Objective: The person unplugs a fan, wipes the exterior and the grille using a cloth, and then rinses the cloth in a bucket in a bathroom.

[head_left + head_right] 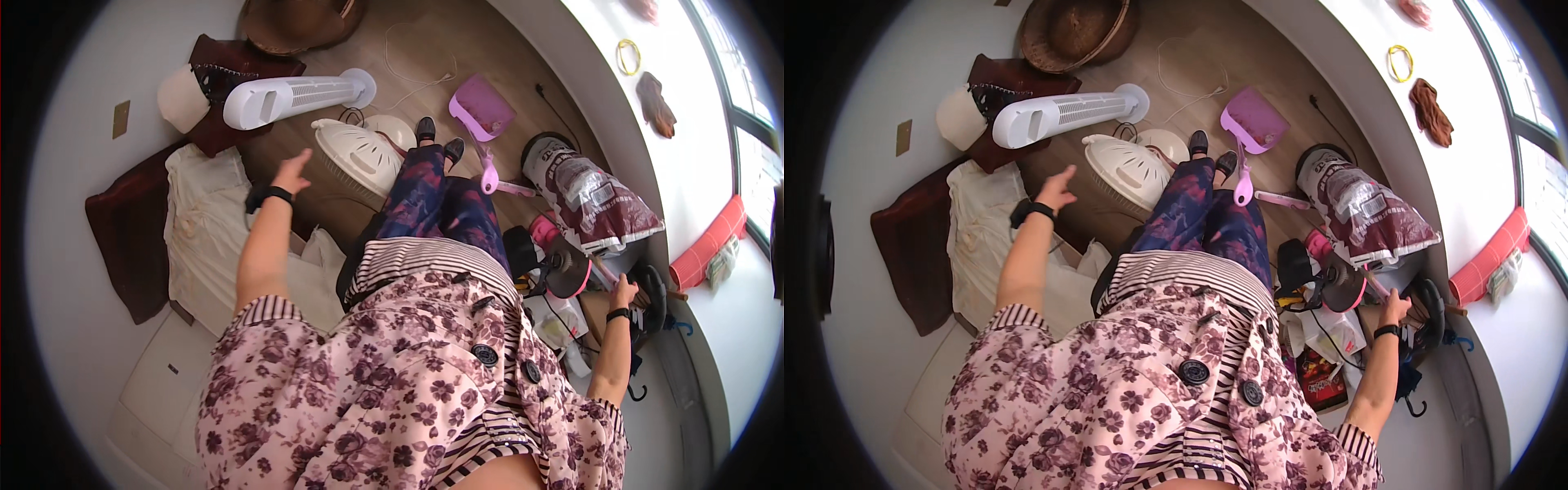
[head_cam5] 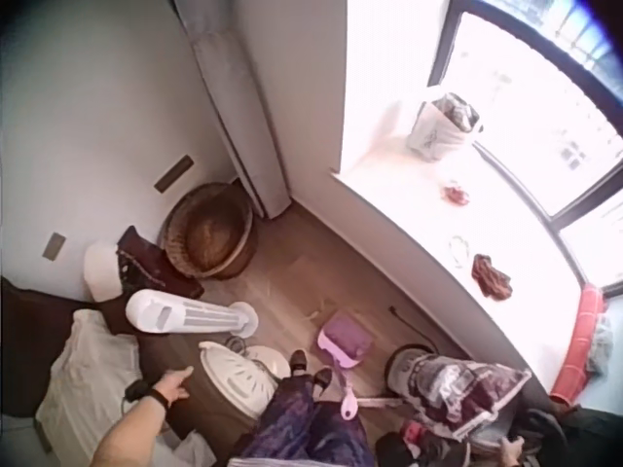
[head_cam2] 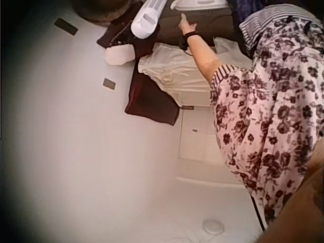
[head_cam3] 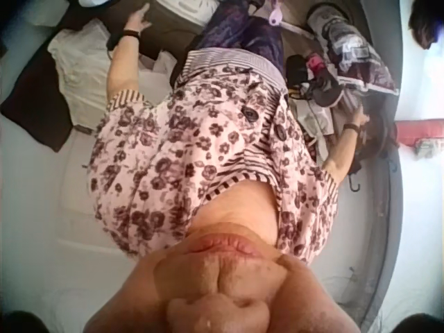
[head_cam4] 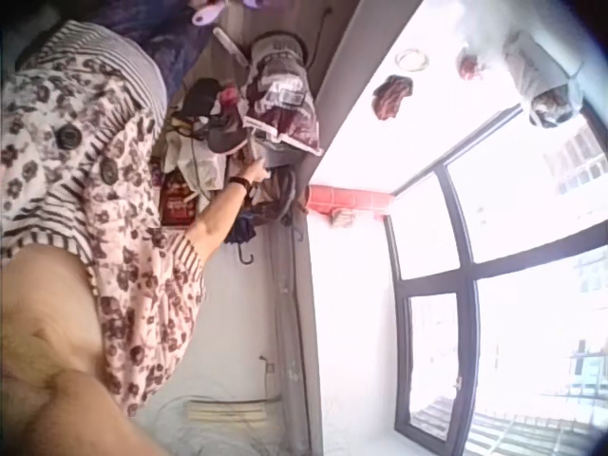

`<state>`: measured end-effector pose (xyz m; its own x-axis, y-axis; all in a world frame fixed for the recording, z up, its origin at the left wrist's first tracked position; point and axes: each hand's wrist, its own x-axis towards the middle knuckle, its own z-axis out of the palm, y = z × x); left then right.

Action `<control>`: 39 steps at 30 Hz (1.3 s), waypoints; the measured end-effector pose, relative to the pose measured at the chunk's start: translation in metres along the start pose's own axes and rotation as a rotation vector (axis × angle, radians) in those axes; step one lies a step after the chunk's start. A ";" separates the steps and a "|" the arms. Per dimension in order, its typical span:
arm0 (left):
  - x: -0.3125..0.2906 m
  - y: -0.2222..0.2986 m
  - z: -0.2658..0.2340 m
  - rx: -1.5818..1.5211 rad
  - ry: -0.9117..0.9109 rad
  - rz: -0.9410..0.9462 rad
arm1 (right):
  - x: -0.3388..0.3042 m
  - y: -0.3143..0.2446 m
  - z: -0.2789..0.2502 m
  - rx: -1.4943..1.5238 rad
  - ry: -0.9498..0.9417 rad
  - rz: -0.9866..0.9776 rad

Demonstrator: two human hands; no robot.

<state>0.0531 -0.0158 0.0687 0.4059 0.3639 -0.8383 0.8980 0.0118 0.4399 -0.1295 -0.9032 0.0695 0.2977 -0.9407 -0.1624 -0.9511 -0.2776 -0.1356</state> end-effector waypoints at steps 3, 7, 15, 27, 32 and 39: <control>-0.009 -0.031 0.014 0.009 -0.156 -0.124 | -0.061 -0.029 -0.036 -0.288 0.041 -0.110; 0.013 -0.070 0.035 -0.146 -0.020 -0.348 | -0.119 -0.043 -0.095 -0.212 0.199 -0.372; -0.008 -0.073 0.038 -0.371 0.138 -0.245 | -0.214 -0.127 -0.147 0.065 0.210 -0.712; -0.017 -0.073 0.038 -0.476 0.149 -0.132 | -0.269 -0.270 -0.105 0.766 -0.353 -0.875; -0.015 -0.091 0.042 -0.413 0.222 -0.069 | -0.292 -0.290 -0.115 0.814 -0.467 -0.859; -0.018 -0.119 0.022 -0.342 0.378 -0.094 | -0.301 -0.302 -0.123 0.856 -0.531 -0.822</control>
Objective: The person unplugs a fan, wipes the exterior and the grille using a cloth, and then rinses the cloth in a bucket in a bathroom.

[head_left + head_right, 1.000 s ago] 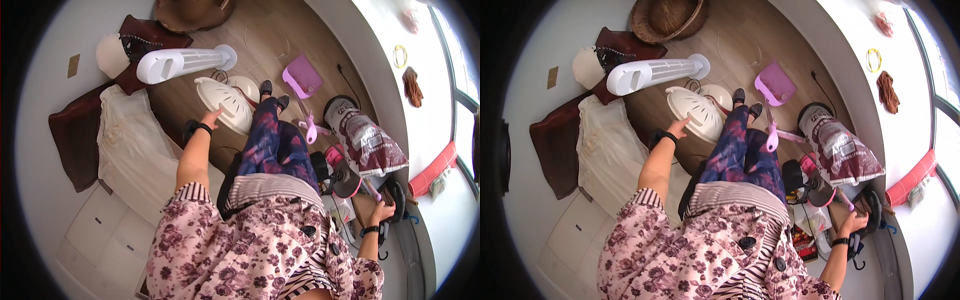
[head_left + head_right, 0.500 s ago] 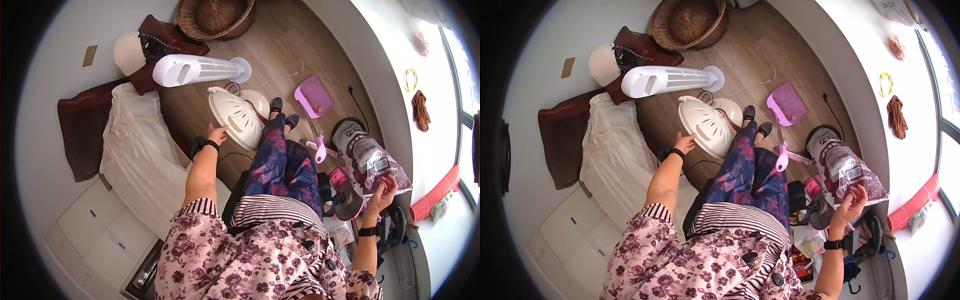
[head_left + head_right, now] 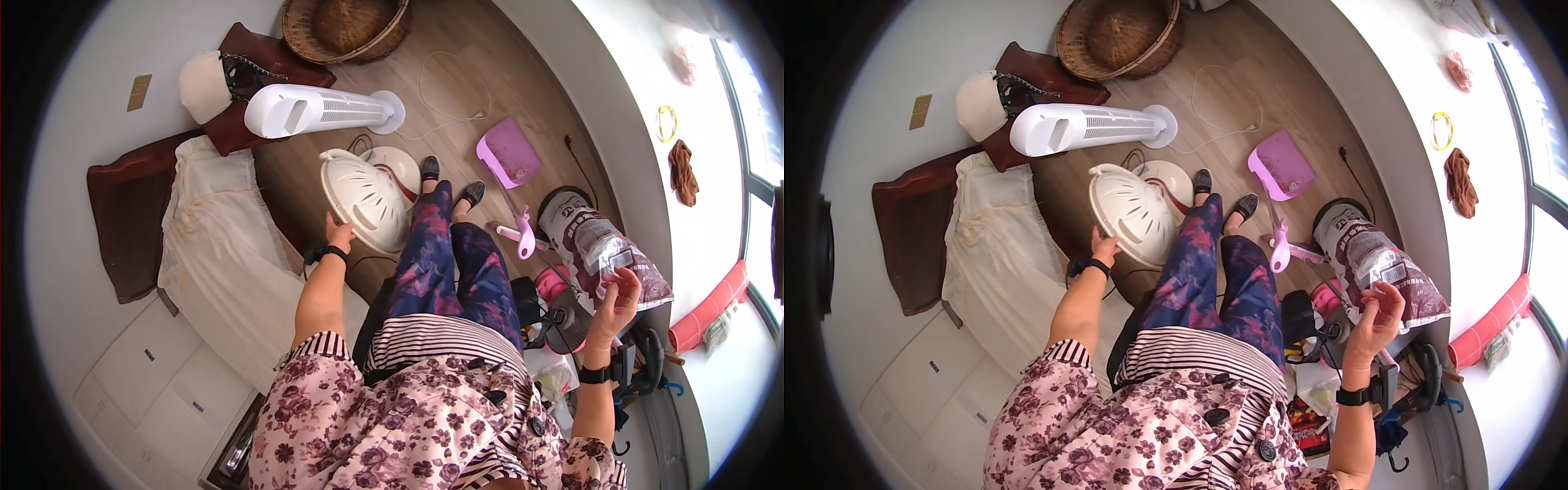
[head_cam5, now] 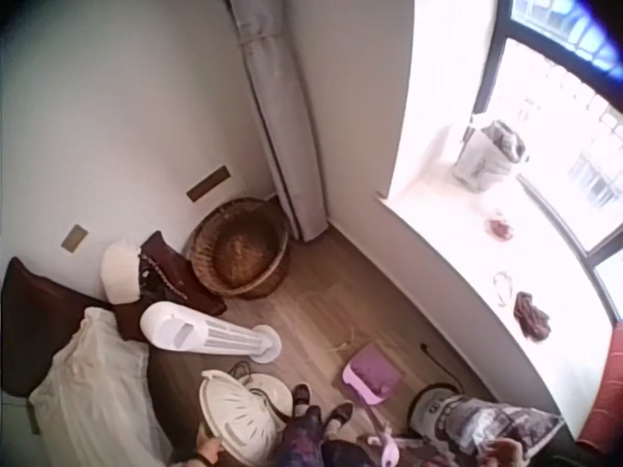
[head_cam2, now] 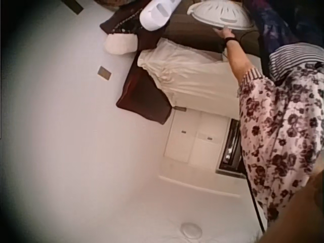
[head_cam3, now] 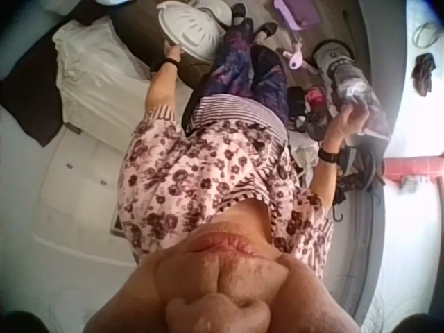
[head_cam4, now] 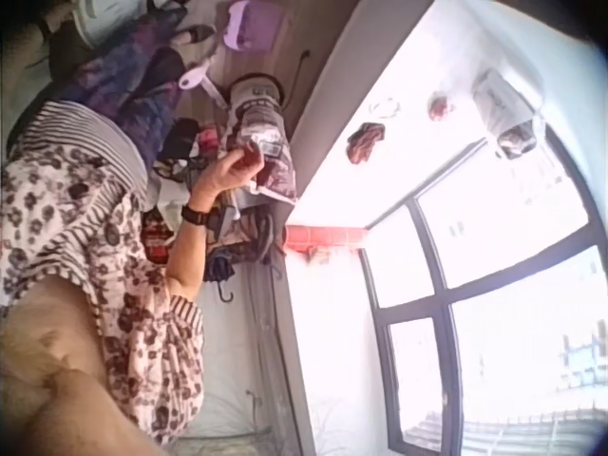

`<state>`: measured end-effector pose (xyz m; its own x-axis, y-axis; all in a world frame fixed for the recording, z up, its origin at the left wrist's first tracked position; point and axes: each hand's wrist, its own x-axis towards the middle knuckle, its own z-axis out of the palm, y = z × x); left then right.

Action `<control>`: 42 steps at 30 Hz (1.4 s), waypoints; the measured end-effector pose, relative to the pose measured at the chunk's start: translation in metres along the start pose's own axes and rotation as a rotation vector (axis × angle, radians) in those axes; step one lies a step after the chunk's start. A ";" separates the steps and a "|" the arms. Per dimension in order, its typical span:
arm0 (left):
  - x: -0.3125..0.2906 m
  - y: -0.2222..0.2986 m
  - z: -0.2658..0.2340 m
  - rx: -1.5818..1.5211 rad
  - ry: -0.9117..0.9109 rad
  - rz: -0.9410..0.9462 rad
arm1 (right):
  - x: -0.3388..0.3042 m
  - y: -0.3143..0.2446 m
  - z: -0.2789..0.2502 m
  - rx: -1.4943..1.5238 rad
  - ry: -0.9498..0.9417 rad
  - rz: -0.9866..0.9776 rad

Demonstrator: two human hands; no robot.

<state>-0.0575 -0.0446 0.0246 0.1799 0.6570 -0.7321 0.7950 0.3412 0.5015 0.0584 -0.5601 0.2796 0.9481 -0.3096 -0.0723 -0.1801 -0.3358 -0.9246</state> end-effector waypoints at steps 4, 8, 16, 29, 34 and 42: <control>0.003 -0.005 -0.007 0.021 0.080 0.004 | 0.002 -0.025 0.006 -0.002 0.012 -0.006; 0.010 -0.009 -0.035 -0.078 0.103 -0.039 | 0.000 -0.065 0.031 0.082 -0.032 0.012; -0.006 -0.034 -0.047 -0.174 -0.072 -0.042 | -0.004 -0.053 0.134 0.411 -0.352 0.309; -0.009 -0.059 -0.103 0.008 -0.176 -0.101 | 0.089 0.204 0.358 0.156 -0.143 1.019; -0.018 -0.059 -0.116 -0.034 -0.082 -0.110 | 0.147 0.298 0.409 -0.139 -0.217 0.975; -0.030 -0.032 -0.112 -0.085 0.026 -0.143 | 0.199 0.430 0.459 -0.406 -0.359 0.875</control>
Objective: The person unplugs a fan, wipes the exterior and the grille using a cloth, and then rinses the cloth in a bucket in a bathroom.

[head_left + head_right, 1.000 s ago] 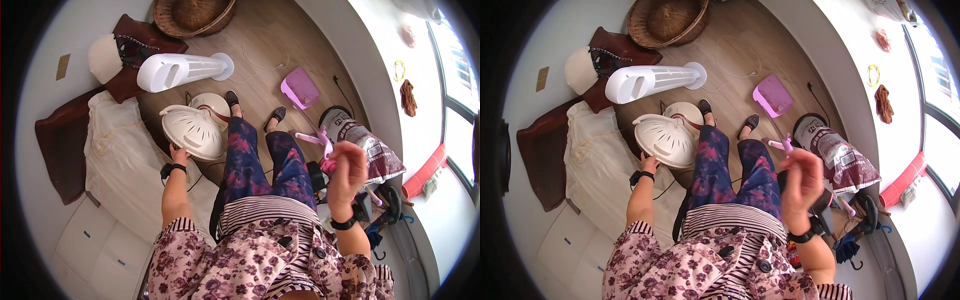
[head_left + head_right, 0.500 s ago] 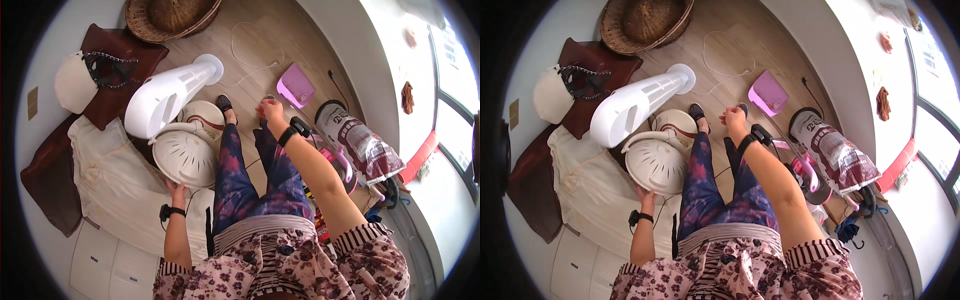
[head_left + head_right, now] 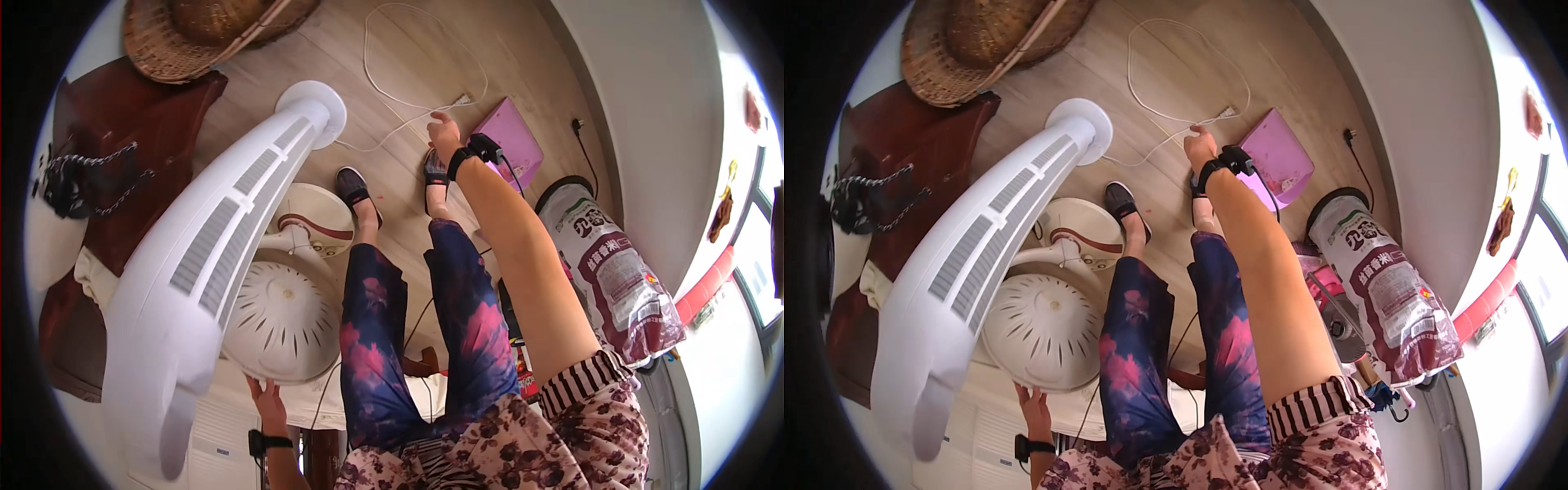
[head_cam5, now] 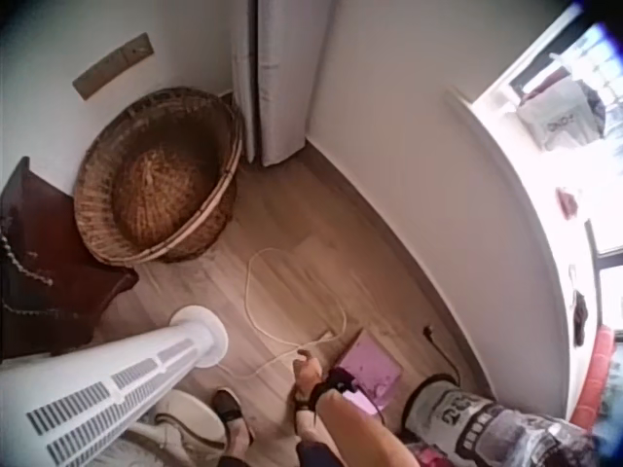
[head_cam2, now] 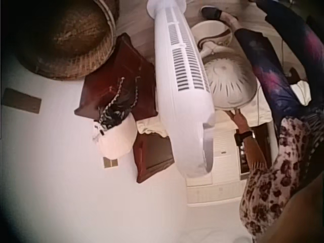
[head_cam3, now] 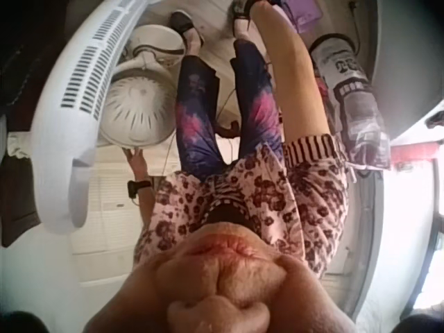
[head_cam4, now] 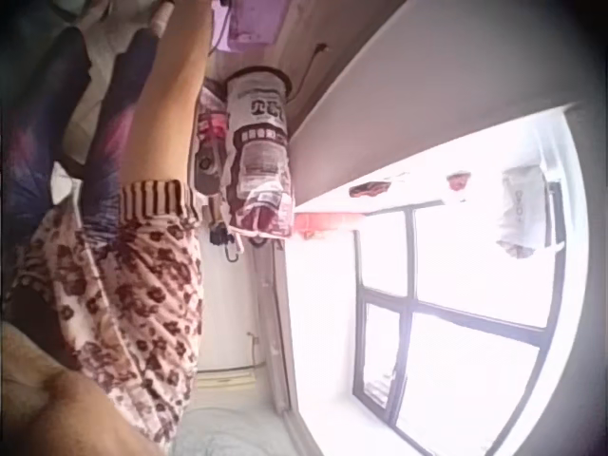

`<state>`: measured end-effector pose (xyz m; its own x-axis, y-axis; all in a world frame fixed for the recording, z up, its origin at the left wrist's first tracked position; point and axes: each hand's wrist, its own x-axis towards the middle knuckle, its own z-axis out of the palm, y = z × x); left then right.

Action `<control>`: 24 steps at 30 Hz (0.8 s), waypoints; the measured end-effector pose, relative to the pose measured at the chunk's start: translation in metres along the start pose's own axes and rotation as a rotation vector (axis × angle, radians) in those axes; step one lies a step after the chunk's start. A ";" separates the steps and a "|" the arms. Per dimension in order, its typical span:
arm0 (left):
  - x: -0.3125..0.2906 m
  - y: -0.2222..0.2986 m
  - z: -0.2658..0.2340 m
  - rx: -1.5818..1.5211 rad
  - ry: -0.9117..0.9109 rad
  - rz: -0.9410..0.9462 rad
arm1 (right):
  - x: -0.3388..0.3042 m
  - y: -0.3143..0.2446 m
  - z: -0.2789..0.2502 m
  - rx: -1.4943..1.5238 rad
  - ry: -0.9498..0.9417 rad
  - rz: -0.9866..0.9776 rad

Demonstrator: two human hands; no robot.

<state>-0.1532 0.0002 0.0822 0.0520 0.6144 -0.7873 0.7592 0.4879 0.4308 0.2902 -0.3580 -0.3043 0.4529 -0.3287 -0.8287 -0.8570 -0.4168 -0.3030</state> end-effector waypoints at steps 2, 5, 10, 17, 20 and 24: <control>-0.005 0.007 0.006 0.035 -0.030 -0.001 | 0.030 0.005 0.002 0.028 -0.007 0.032; -0.014 0.023 0.019 0.071 -0.045 -0.008 | 0.064 0.015 0.010 0.465 0.023 0.229; -0.021 0.039 0.040 0.099 -0.033 -0.037 | 0.114 0.018 0.017 0.030 0.184 0.244; -0.011 0.029 0.041 0.106 -0.092 -0.005 | 0.149 0.036 0.021 0.060 0.277 0.286; -0.002 0.020 0.038 0.119 -0.097 -0.029 | 0.169 0.055 -0.002 0.223 0.309 0.231; -0.018 0.035 0.032 0.144 -0.048 -0.032 | 0.096 0.047 0.021 0.652 0.289 0.031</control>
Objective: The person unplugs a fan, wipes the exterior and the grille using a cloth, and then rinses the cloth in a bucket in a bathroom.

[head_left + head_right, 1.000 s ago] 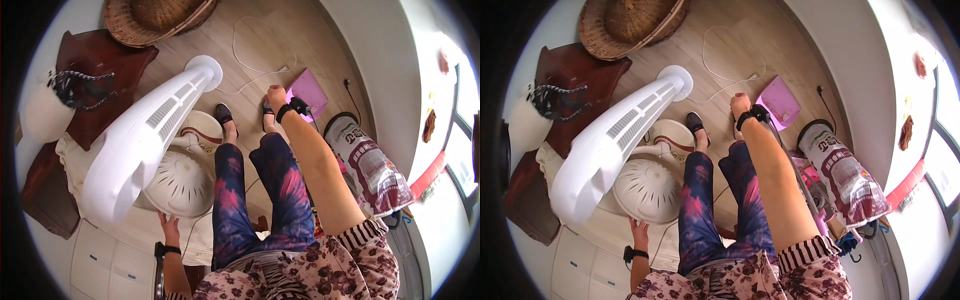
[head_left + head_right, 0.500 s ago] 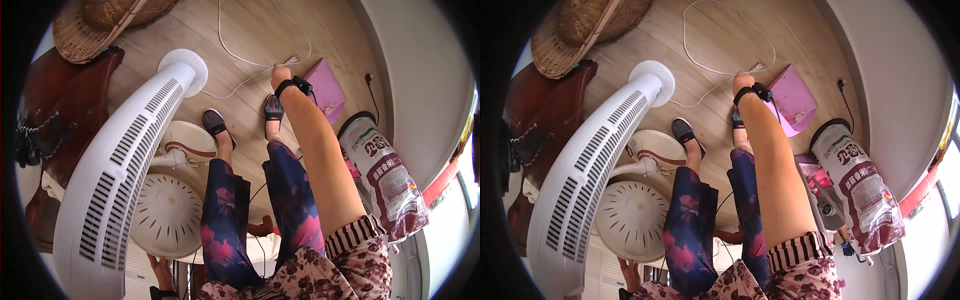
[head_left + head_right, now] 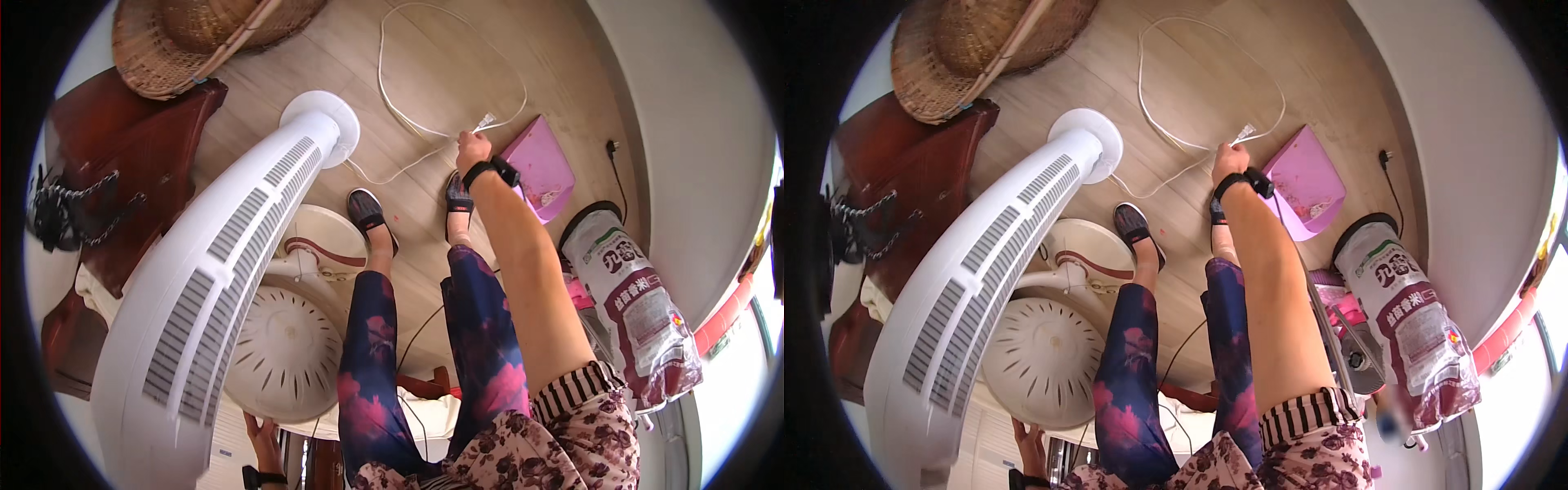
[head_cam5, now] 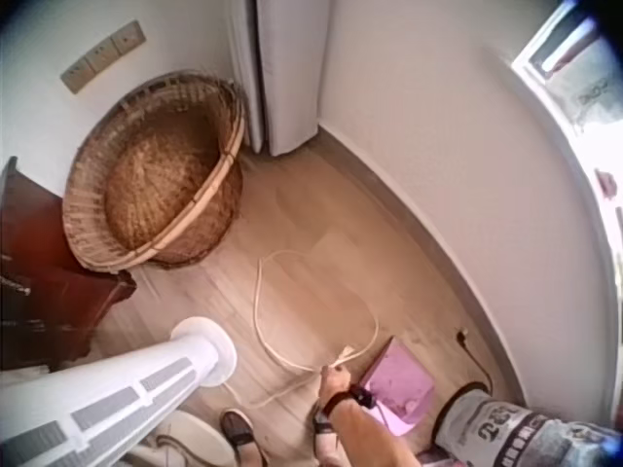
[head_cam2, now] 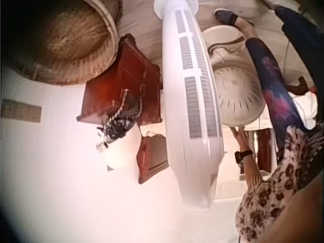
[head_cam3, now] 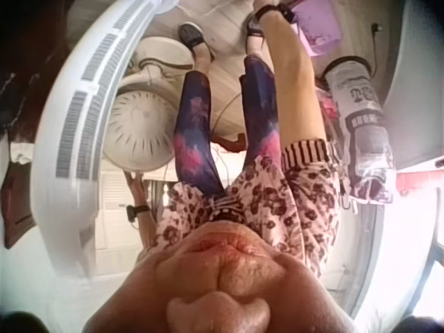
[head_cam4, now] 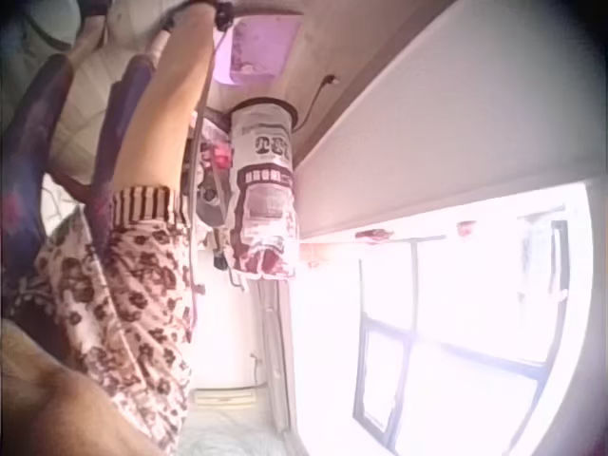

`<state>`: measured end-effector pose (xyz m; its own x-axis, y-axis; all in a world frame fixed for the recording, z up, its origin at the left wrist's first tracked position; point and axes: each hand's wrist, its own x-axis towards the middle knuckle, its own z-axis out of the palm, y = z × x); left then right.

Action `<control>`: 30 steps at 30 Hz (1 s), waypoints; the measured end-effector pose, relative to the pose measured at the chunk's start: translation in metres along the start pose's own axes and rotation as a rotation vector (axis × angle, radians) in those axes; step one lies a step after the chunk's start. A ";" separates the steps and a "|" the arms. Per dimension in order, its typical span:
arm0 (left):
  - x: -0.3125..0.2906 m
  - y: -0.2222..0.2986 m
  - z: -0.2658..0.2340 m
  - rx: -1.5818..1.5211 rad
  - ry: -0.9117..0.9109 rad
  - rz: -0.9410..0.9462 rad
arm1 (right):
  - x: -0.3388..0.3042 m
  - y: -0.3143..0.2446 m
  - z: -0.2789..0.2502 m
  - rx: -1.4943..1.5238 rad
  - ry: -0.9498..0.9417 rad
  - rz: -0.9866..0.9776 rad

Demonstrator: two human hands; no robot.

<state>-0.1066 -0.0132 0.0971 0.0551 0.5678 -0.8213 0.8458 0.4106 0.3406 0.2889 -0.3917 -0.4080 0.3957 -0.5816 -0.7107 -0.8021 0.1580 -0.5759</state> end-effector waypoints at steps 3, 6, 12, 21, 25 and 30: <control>-0.002 -0.009 -0.020 0.073 0.055 0.107 | -0.088 -0.026 -0.004 0.237 -0.213 0.022; 0.016 -0.030 -0.023 0.159 -0.038 0.196 | -0.134 -0.062 -0.041 0.253 -0.489 -0.148; 0.040 -0.061 -0.048 0.174 -0.045 0.207 | -0.297 -0.131 -0.100 -0.012 -1.134 -0.105; 0.063 -0.096 -0.034 -0.035 -0.062 0.292 | -0.349 -0.091 -0.164 -0.284 -0.897 -0.402; 0.064 -0.121 -0.046 0.301 0.162 0.395 | -0.402 -0.104 -0.173 -0.661 -0.666 -0.733; 0.070 -0.109 -0.039 0.387 0.208 0.476 | -0.429 -0.104 -0.214 -0.618 -0.606 -0.919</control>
<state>-0.2158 0.0093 0.0207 0.4002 0.7665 -0.5023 0.8866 -0.1849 0.4241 0.1065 -0.3292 0.0433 0.9268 0.2054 -0.3145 -0.1331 -0.6033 -0.7863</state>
